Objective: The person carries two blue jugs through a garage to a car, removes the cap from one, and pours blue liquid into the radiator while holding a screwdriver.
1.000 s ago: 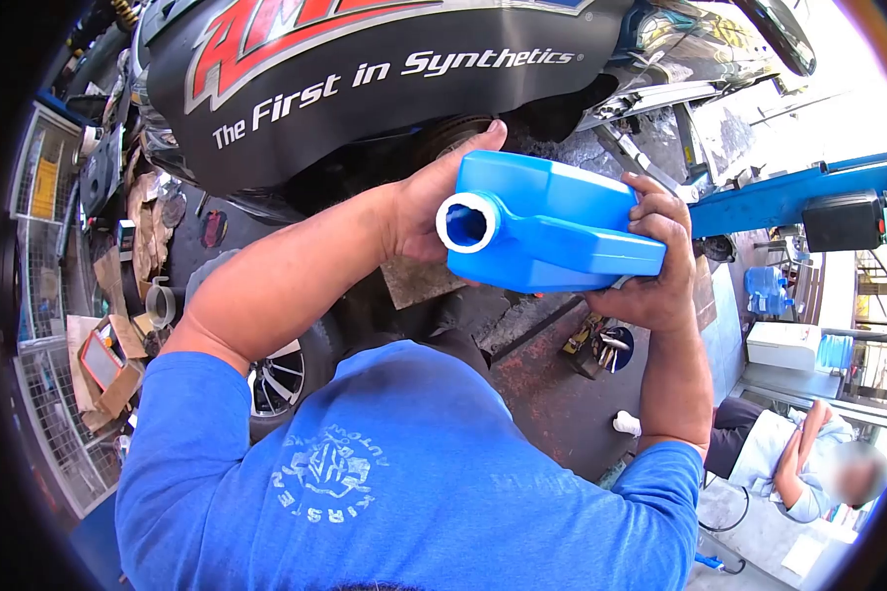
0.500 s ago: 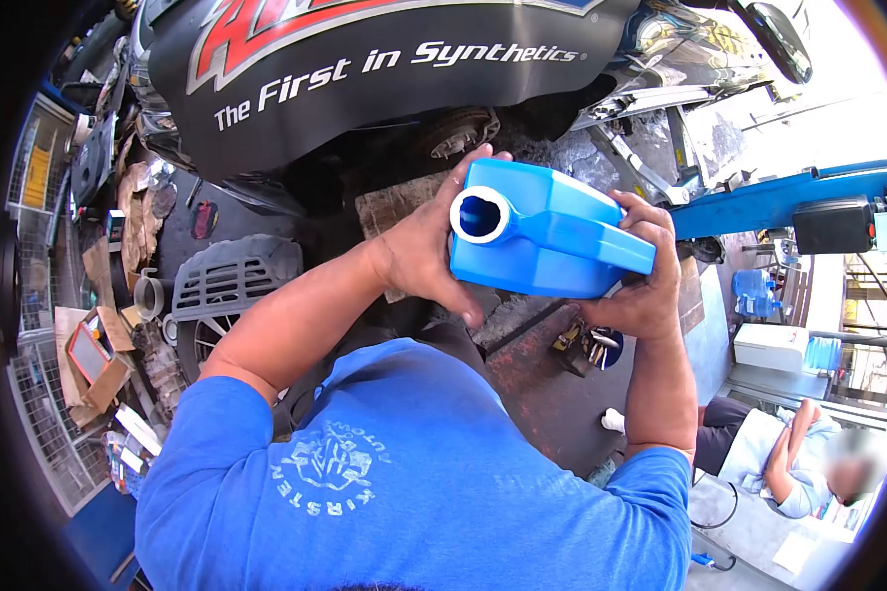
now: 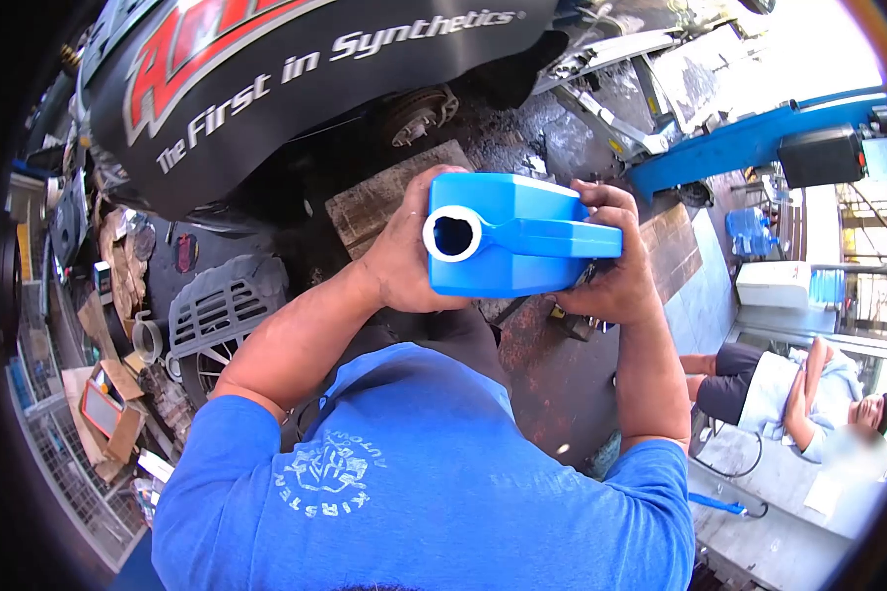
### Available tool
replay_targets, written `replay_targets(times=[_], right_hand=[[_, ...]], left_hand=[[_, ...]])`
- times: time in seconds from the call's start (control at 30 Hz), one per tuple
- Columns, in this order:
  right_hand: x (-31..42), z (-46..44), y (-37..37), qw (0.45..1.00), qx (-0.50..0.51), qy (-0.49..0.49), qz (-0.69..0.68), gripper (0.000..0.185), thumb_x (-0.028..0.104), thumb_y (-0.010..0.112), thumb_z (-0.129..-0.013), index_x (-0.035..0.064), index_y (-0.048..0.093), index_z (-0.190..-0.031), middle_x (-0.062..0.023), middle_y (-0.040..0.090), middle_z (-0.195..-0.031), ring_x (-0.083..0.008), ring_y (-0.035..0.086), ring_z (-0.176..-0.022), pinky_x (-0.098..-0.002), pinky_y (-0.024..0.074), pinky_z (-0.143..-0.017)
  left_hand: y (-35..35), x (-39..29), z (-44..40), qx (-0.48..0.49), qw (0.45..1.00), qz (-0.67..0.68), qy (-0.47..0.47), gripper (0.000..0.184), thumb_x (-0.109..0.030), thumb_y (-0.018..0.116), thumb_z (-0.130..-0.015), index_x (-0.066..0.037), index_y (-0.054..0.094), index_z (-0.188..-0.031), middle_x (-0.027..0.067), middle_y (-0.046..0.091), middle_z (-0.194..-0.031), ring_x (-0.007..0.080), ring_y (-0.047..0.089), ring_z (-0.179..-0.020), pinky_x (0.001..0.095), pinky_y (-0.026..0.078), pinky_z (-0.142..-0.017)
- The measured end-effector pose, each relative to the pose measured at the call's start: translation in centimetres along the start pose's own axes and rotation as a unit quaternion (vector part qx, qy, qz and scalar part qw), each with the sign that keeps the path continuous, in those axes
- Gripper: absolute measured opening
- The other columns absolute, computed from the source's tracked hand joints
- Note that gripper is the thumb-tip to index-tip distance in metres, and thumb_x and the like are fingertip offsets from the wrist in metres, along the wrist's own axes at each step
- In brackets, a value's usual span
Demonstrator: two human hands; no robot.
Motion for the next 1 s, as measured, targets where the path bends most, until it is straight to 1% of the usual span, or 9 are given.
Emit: replay_targets(times=[0.2,0.3,0.4,0.47,0.67,0.77,0.9,0.93,1.0], right_hand=[[-6.7,3.3,-5.3,0.993,-0.018,0.112,-0.018,0.110,0.018,0.095,-0.059,0.0130,0.036,-0.151,-0.0154,0.043,-0.150,-0.0315,0.039,-0.143,-0.0503,0.0318,-0.117],[-15.8,10.2,-13.1,0.949,-0.191,0.228,-0.106,0.089,0.017,0.085,-0.080,0.0078,0.033,-0.153,-0.0127,0.047,-0.147,-0.0232,0.042,-0.140,-0.0446,0.0321,-0.116],[-27.9,22.9,-19.6,0.835,-0.401,0.352,-0.132,0.057,0.018,0.076,-0.089,0.0018,0.051,-0.138,-0.0107,0.063,-0.124,-0.0189,0.060,-0.115,-0.0331,0.0476,-0.098],[-35.2,33.1,-21.2,0.766,-0.439,0.469,0.023,0.037,0.018,0.070,-0.093,-0.0016,0.062,-0.123,-0.0113,0.070,-0.106,-0.0193,0.066,-0.099,-0.0314,0.0526,-0.087],[-53.6,62.6,-9.9,0.541,-0.345,0.764,0.061,0.031,0.031,0.069,-0.095,0.0021,0.070,-0.104,-0.0057,0.065,-0.076,-0.0148,0.060,-0.060,-0.0337,0.0480,-0.050],[-56.9,63.7,-6.0,0.403,-0.361,0.841,-0.004,0.032,0.035,0.068,-0.096,0.0032,0.071,-0.096,-0.0070,0.064,-0.071,-0.0164,0.058,-0.053,-0.0344,0.0432,-0.044],[-62.8,63.8,-4.1,0.357,-0.337,0.871,-0.029,0.035,0.037,0.068,-0.096,0.0026,0.068,-0.094,-0.0074,0.064,-0.071,-0.0190,0.059,-0.054,-0.0361,0.0427,-0.043],[-64.2,64.7,-3.5,0.341,-0.332,0.879,-0.040,0.048,0.043,0.071,-0.091,-0.0013,0.070,-0.109,-0.0135,0.072,-0.088,-0.0245,0.069,-0.064,-0.0387,0.0525,-0.053],[-67.0,66.3,-1.6,0.331,-0.376,0.859,-0.106,0.037,0.029,0.065,-0.094,0.0007,0.064,-0.117,-0.0147,0.070,-0.089,-0.0274,0.068,-0.063,-0.0393,0.0515,-0.050]], left_hand=[[3.2,3.0,-3.2,-0.007,0.997,-0.060,0.051,0.102,-0.023,0.092,-0.062,-0.004,0.032,-0.143,0.0149,0.055,-0.133,0.0273,0.059,-0.120,0.0409,0.047,-0.103],[5.6,6.1,-4.5,0.021,1.000,-0.012,0.009,0.085,-0.017,0.088,-0.068,-0.001,0.046,-0.139,0.0143,0.061,-0.129,0.0287,0.061,-0.118,0.0425,0.049,-0.100],[7.0,9.8,-3.7,-0.014,0.996,-0.002,-0.088,0.074,-0.011,0.085,-0.075,0.001,0.050,-0.139,0.0132,0.063,-0.128,0.0289,0.061,-0.119,0.0450,0.050,-0.101],[7.9,11.6,-4.5,-0.078,0.989,-0.010,-0.126,0.060,-0.015,0.086,-0.078,0.001,0.060,-0.129,0.0115,0.066,-0.123,0.0259,0.065,-0.111,0.0413,0.051,-0.097],[5.9,20.1,-1.9,-0.132,0.981,-0.067,-0.123,0.076,-0.007,0.083,-0.075,0.001,0.048,-0.141,0.0141,0.057,-0.137,0.0320,0.054,-0.127,0.0505,0.039,-0.111],[7.6,23.1,-4.2,-0.186,0.971,0.003,-0.148,0.079,-0.006,0.082,-0.075,0.000,0.046,-0.144,0.0145,0.054,-0.141,0.0342,0.052,-0.130,0.0530,0.037,-0.113],[8.2,24.8,-5.2,-0.199,0.965,-0.079,-0.151,0.076,-0.012,0.084,-0.077,-0.002,0.047,-0.143,0.0134,0.055,-0.139,0.0325,0.054,-0.126,0.0499,0.042,-0.109],[8.3,25.2,-5.0,-0.199,0.962,-0.105,-0.155,0.076,-0.013,0.084,-0.078,-0.003,0.047,-0.143,0.0131,0.056,-0.139,0.0320,0.055,-0.125,0.0491,0.043,-0.108],[8.5,26.0,-4.5,-0.185,0.957,-0.144,-0.169,0.074,-0.016,0.085,-0.079,-0.004,0.048,-0.142,0.0126,0.056,-0.138,0.0312,0.056,-0.123,0.0476,0.046,-0.106]])
Point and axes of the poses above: each hand's wrist, its own z-axis away from the middle knuckle, its own y-axis out of the palm, x = y × z, the point moved 9 cm from there along -z, towards the middle knuckle
